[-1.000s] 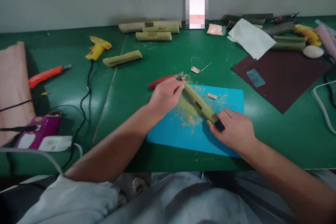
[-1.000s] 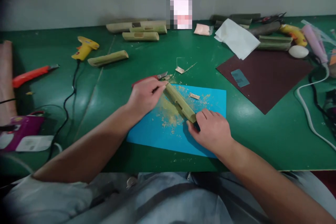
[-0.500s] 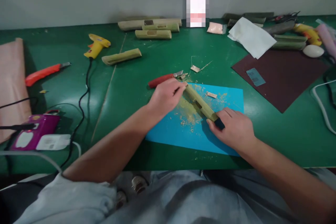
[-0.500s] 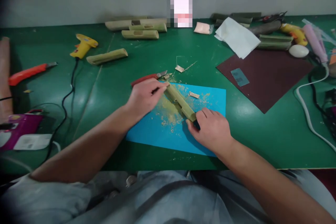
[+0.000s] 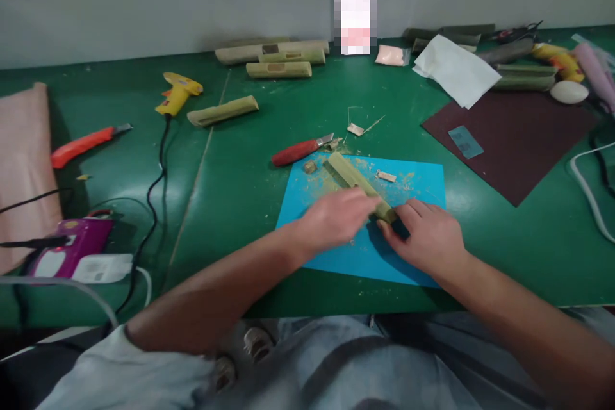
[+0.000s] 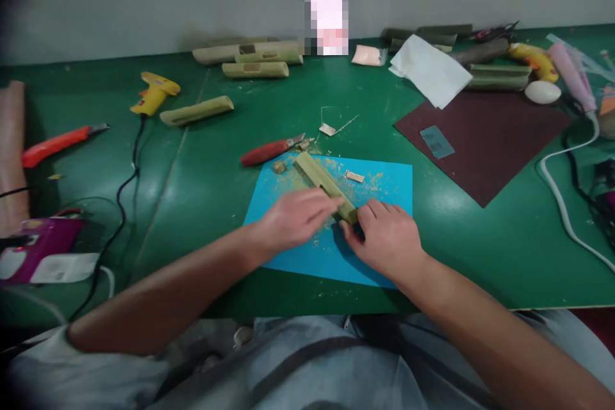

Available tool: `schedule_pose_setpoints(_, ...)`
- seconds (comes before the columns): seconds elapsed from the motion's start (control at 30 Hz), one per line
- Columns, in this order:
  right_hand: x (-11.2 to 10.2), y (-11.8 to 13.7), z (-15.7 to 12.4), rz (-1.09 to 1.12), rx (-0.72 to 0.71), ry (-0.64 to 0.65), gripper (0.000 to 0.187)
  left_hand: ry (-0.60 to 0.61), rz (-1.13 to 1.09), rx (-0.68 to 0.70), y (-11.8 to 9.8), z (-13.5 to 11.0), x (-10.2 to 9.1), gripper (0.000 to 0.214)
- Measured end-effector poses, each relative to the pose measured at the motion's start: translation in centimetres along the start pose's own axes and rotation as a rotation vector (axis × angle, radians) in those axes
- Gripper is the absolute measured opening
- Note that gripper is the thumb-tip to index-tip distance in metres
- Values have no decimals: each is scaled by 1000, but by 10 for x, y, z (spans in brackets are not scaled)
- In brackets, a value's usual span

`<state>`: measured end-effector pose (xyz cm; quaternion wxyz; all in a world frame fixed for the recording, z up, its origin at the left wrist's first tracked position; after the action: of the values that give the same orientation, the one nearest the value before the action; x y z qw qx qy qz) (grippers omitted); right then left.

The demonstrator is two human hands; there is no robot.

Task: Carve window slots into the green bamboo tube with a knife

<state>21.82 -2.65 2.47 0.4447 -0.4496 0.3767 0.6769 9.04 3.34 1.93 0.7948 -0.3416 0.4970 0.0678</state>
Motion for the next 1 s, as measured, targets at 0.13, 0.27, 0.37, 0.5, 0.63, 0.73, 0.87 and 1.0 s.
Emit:
schedule_pose_setpoints(0.13, 0, 0, 0, -13, 5, -5, 38, -253, 100, -94, 24, 1, -28, 23)
schedule_pose_setpoints(0.27, -1, -2, 0, -17, 19, -18, 37, -129, 35, -67, 19, 4, -18, 25)
schedule_pose_setpoints(0.37, -4, -2, 1, -22, -6, -45, 35, -155, 6, -92, 17, 5, -18, 23)
schedule_pose_setpoints(0.5, -3, -2, 2, -24, -41, -32, 32, -190, -4, -98, 22, 7, -22, 21)
schedule_pose_setpoints(0.63, 0, -2, 4, -13, -22, -22, 30, -180, -1, -90, 15, 5, -18, 23)
schedule_pose_setpoints(0.73, 1, 1, 5, -8, -22, -25, 29, -68, -53, 5, -6, 3, -5, 25)
schedule_pose_setpoints(0.87, 1, 3, 4, 8, -28, -33, 29, -5, -48, 71, -20, 0, 1, 27)
schedule_pose_setpoints(1.0, 2, 2, 3, 19, -15, -32, 30, -71, 39, 13, -15, 0, -5, 28)
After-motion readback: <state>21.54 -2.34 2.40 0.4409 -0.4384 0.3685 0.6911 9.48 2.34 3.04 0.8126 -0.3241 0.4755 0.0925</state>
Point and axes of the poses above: each hand's wrist, its own z-axis towards the middle knuckle, its own x-axis out of the palm, y = z × x, the point moved 8 cm from there along z, towards the middle knuckle
